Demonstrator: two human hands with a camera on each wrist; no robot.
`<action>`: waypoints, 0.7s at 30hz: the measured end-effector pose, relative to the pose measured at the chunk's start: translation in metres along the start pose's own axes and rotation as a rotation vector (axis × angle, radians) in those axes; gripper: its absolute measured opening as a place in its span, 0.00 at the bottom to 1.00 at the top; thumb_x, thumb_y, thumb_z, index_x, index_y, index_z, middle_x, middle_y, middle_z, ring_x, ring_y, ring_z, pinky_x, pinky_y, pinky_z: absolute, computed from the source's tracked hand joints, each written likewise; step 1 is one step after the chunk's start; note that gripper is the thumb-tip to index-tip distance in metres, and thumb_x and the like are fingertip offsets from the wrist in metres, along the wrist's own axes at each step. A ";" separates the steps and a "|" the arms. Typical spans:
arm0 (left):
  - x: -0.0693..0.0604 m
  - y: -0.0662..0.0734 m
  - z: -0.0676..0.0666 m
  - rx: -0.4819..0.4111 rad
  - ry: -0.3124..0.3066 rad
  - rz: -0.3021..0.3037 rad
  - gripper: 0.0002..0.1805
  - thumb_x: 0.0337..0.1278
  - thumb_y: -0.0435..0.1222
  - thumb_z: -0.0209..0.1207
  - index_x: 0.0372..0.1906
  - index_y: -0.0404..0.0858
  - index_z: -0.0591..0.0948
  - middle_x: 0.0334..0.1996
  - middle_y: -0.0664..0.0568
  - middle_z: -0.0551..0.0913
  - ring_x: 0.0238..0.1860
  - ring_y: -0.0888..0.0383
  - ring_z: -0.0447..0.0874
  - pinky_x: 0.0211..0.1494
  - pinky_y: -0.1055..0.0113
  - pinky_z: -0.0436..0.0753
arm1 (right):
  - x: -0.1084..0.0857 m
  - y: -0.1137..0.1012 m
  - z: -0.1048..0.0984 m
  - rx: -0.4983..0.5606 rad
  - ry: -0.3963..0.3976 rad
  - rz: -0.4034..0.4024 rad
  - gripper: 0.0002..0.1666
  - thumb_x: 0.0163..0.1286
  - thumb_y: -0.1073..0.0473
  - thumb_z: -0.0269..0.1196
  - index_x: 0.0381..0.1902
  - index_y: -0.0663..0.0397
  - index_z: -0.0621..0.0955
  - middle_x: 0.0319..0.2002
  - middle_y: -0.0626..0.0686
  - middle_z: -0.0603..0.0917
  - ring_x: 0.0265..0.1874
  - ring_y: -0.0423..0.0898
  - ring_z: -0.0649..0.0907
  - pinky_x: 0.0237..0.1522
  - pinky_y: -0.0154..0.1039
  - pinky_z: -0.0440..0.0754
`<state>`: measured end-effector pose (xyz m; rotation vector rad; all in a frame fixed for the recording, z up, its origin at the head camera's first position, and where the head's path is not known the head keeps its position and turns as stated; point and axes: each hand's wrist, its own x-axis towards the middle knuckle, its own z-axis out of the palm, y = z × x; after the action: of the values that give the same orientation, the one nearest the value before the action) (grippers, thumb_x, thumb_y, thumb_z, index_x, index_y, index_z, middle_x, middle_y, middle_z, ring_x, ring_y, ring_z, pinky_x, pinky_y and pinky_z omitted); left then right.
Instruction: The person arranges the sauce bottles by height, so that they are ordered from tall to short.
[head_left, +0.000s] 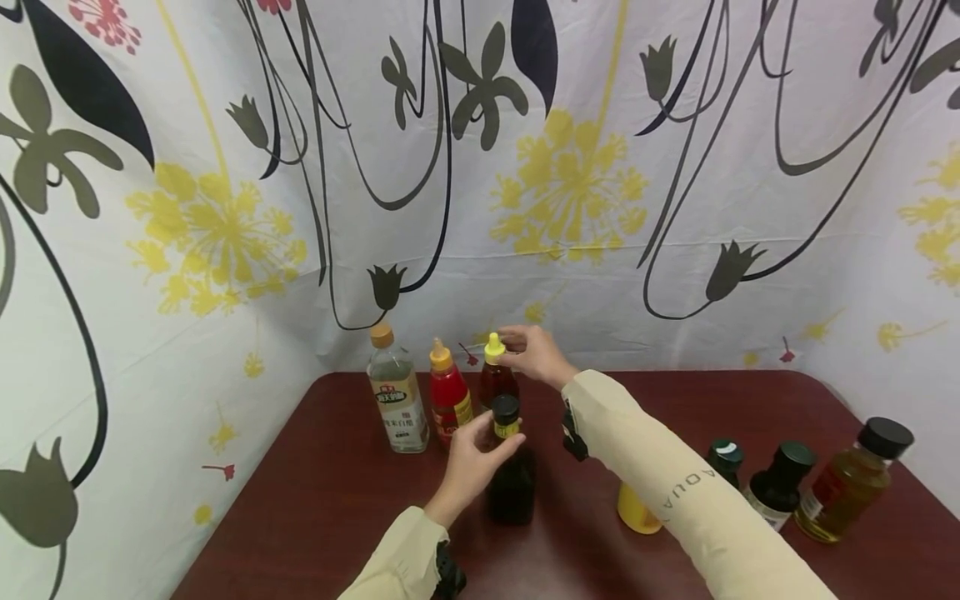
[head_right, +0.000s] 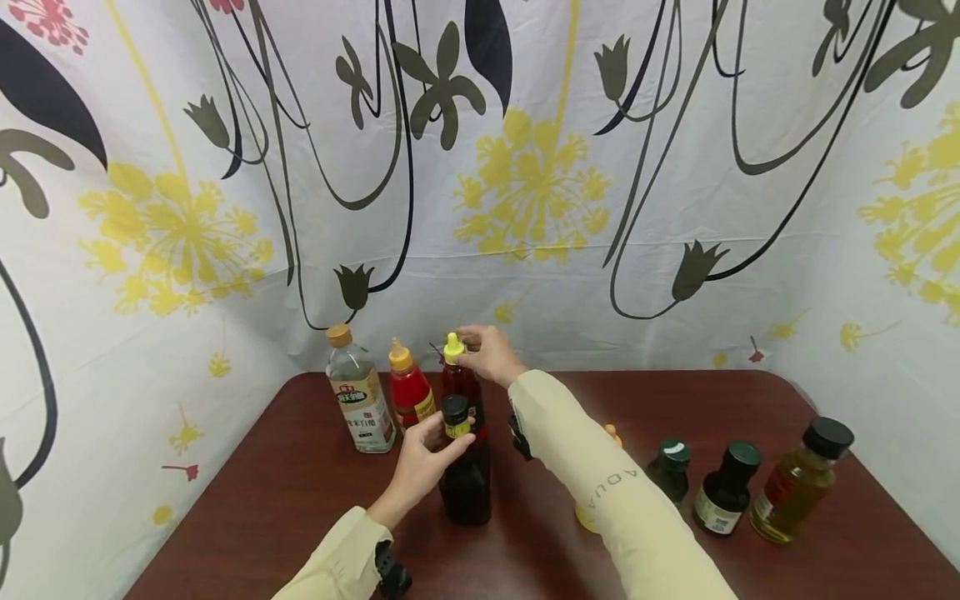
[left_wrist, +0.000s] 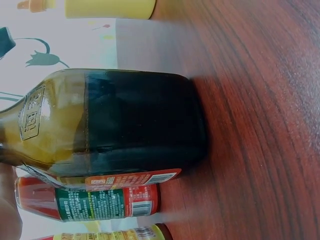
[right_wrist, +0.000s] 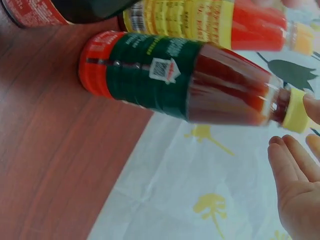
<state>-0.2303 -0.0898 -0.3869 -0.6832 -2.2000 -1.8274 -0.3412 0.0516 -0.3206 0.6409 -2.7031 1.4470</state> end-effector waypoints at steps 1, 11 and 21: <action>0.000 0.000 0.000 0.002 0.001 0.001 0.16 0.51 0.32 0.59 0.47 0.32 0.77 0.41 0.44 0.81 0.42 0.59 0.79 0.44 0.69 0.77 | -0.001 -0.001 -0.003 0.001 0.000 -0.003 0.29 0.58 0.64 0.62 0.58 0.62 0.69 0.52 0.63 0.74 0.50 0.55 0.75 0.45 0.44 0.75; 0.001 -0.002 0.001 -0.005 0.015 0.007 0.16 0.50 0.32 0.60 0.46 0.32 0.77 0.41 0.43 0.81 0.41 0.59 0.79 0.43 0.68 0.77 | -0.014 -0.018 -0.043 -0.042 0.004 -0.042 0.27 0.60 0.62 0.60 0.57 0.62 0.70 0.51 0.64 0.74 0.48 0.57 0.76 0.44 0.46 0.76; -0.001 -0.002 0.002 -0.022 0.027 0.001 0.15 0.50 0.32 0.60 0.46 0.33 0.78 0.41 0.42 0.81 0.41 0.60 0.78 0.44 0.67 0.77 | -0.036 -0.034 -0.083 -0.078 0.018 -0.097 0.24 0.61 0.60 0.59 0.55 0.59 0.72 0.48 0.62 0.76 0.46 0.55 0.77 0.44 0.48 0.75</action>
<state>-0.2301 -0.0881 -0.3899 -0.6599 -2.1655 -1.8528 -0.3113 0.1141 -0.2530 0.7398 -2.6584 1.3129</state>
